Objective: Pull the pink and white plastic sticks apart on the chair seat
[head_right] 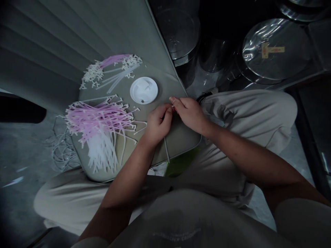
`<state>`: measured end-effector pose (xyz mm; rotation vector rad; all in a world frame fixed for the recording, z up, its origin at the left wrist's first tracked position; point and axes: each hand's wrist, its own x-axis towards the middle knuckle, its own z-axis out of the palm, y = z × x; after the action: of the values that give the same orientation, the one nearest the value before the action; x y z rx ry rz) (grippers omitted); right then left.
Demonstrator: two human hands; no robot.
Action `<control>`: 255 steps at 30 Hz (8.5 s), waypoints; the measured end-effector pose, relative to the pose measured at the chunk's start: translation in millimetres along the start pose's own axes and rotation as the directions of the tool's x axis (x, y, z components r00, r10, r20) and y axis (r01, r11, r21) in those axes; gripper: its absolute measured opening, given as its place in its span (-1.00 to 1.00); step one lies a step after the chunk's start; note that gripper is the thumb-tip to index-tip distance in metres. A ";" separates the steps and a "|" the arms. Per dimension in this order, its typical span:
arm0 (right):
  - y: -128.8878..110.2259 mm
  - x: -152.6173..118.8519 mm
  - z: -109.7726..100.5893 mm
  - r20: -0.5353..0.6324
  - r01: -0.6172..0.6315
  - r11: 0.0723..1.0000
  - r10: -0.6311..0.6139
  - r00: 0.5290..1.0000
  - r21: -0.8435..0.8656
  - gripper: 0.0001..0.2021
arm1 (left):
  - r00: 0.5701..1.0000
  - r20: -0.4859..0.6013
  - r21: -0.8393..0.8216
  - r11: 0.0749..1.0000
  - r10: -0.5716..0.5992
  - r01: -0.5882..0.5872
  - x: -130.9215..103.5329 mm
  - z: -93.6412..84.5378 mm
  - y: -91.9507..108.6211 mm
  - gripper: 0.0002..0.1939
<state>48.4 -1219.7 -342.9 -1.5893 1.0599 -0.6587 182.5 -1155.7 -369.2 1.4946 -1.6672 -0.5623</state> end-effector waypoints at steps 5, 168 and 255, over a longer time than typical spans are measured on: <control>-2.3 0.2 -0.6 0.009 -0.015 1.000 0.015 1.000 -0.009 -0.48 | 1.000 -0.010 -0.015 1.000 0.005 -0.005 0.1 0.5 -1.8 -0.70; -0.3 9.1 7.0 0.034 0.002 0.997 -0.005 0.999 0.080 -0.58 | 0.981 -0.074 0.071 0.980 -0.180 0.185 -8.0 -3.8 10.6 -0.72; 12.5 13.2 13.5 -0.113 0.169 0.985 -0.173 0.978 -0.044 -0.44 | 0.989 -0.126 0.192 0.980 0.074 -0.049 8.6 -15.7 5.8 -0.85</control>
<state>61.9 -1225.6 -360.0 -1.7018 1.0317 -0.8621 191.8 -1159.9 -353.4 1.5722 -1.6934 -0.2703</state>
